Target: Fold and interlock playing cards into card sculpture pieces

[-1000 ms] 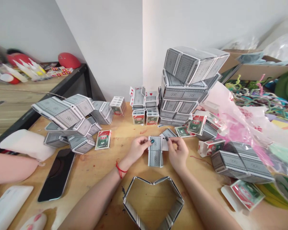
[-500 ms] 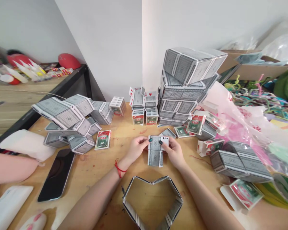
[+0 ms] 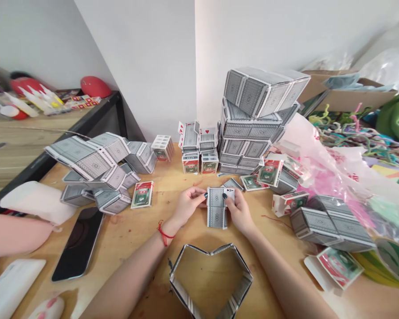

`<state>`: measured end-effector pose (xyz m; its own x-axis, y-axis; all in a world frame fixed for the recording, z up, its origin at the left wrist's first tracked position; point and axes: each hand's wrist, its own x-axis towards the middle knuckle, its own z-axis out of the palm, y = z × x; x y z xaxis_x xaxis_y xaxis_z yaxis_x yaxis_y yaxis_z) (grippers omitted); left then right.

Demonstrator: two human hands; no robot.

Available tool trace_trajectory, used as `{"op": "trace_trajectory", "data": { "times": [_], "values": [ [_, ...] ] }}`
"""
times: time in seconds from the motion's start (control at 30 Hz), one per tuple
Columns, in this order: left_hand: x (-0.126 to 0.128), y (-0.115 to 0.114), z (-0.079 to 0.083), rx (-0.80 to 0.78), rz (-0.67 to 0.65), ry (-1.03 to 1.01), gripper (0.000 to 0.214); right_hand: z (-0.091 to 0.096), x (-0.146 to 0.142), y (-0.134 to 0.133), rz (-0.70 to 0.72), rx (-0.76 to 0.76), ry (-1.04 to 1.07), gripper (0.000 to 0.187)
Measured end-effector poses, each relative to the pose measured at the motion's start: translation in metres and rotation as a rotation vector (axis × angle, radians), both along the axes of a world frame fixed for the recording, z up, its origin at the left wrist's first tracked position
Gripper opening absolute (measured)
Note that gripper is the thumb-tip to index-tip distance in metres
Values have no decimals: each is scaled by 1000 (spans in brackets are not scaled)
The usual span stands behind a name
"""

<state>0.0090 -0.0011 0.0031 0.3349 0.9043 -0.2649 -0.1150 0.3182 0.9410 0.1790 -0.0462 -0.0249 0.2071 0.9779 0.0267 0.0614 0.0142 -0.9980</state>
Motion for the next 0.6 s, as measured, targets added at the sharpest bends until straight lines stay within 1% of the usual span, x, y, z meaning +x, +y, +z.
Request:
{"op": "trace_trajectory", "data": {
  "times": [0.1, 0.37, 0.6],
  "values": [
    [1, 1, -2, -20, 41, -13, 19, -3, 0, -1, -10, -1, -77, 23],
    [0, 4, -1, -57, 16, -19, 16, -2, -1, -2, -8, 25, -160, 22],
    [-1, 4, 0, -87, 1, -46, 15, -3, -2, -2, -4, 43, -134, 21]
  ]
}}
